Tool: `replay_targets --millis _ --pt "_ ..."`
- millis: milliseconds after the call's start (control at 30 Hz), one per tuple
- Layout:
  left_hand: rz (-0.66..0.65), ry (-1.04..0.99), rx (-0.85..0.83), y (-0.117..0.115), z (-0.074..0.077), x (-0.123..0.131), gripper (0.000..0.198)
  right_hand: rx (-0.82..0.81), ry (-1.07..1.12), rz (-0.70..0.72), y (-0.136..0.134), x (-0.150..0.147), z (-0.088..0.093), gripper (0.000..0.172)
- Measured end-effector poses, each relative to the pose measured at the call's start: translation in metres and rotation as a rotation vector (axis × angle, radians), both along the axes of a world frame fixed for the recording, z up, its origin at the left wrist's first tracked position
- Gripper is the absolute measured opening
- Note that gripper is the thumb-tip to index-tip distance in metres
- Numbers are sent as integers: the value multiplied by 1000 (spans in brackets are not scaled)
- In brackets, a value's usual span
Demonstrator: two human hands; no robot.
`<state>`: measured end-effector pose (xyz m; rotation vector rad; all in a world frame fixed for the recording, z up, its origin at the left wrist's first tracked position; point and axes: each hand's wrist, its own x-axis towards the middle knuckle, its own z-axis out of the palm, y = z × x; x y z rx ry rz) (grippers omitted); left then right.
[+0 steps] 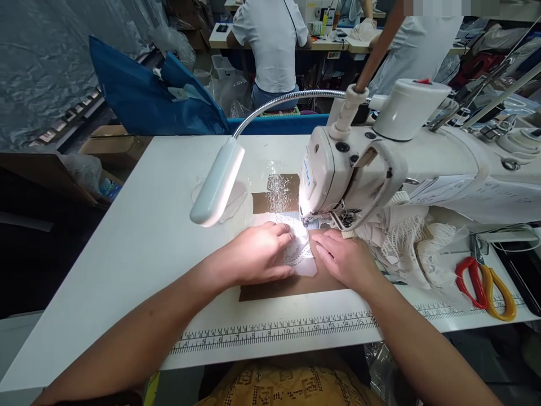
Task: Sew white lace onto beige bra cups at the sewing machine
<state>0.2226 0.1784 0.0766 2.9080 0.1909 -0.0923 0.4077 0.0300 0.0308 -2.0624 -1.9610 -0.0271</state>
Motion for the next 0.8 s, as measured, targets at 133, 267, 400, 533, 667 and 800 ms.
replay_targets --millis 133,267,400,533,667,800 --pt "-22 16 -49 -10 -1 1 30 -92 25 -35 0 0 6 28" --pt "9 -83 -28 -14 -16 5 22 -157 67 -33 0 1 12 28" --pt "8 -137 -75 -12 -22 5 23 -109 144 100 0 0 9 24" --pt "-40 -160 -93 -10 -19 5 25 4 145 266 0 -1 -2 20" --pt "-86 -189 -109 -9 -19 7 29 56 139 286 -1 -1 -6 22" --pt "-79 -209 -58 -9 -25 8 31 54 122 276 -2 -1 -5 23"
